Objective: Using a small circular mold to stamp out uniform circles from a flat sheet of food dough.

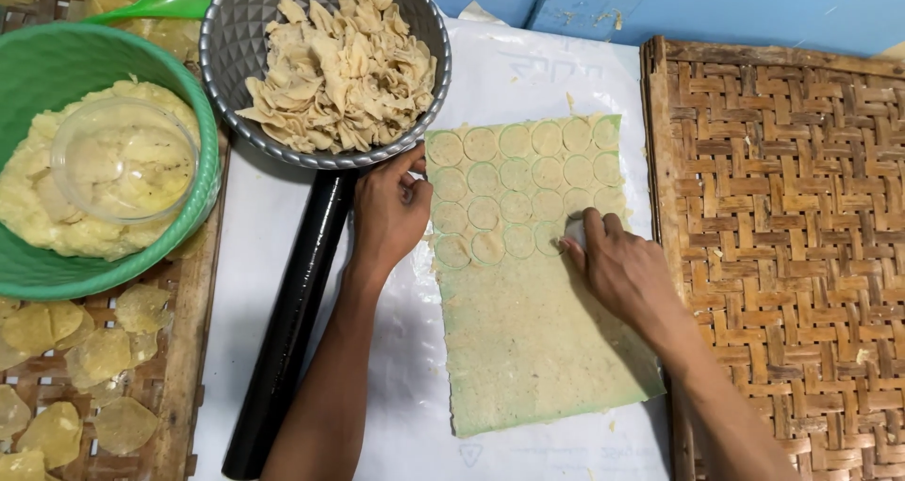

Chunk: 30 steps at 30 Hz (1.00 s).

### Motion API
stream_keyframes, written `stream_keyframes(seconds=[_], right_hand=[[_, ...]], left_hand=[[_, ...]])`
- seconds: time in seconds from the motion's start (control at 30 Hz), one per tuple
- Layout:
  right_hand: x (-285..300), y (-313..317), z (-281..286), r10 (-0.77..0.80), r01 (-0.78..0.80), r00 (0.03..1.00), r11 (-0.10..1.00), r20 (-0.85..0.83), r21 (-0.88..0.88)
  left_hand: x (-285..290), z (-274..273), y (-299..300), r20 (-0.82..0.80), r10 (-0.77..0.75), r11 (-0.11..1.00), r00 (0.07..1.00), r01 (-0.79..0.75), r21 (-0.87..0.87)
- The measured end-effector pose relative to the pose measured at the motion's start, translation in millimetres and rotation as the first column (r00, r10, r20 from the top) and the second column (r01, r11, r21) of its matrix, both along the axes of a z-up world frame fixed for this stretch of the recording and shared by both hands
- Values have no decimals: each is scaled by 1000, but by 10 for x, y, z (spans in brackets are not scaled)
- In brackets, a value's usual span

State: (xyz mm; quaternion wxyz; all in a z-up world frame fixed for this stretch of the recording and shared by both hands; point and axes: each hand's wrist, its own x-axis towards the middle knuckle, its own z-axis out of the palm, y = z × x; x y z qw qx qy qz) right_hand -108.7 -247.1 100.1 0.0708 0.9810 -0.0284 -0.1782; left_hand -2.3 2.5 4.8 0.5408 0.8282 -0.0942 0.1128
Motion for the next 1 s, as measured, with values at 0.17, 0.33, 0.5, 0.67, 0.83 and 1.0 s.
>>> stream_keyframes(seconds=[0.17, 0.33, 0.5, 0.67, 0.83, 1.0], right_hand=[[-16, 60, -36, -24, 26, 999, 998, 36, -52], [-30, -3, -92, 2, -2, 1000, 1000, 28, -1], [-81, -53, -148, -120, 105, 989, 981, 83, 160], [-373, -321, -264, -307, 238, 932, 921, 196, 309], [-408, -424, -161, -296, 229, 924, 935, 243, 270], [-317, -405, -31, -225, 193, 961, 962, 158, 193]], left_hand=[[11, 4, -3, 11, -10, 1000, 1000, 10, 3], [14, -17, 14, -5, -2, 1000, 1000, 2, -7], [-1, 53, 17, -9, -14, 1000, 1000, 14, -5], [18, 14, 9, -12, 7, 1000, 1000, -7, -12], [11, 7, 1, -4, -6, 1000, 1000, 6, 11], [12, -13, 16, -25, -6, 1000, 1000, 6, 6]])
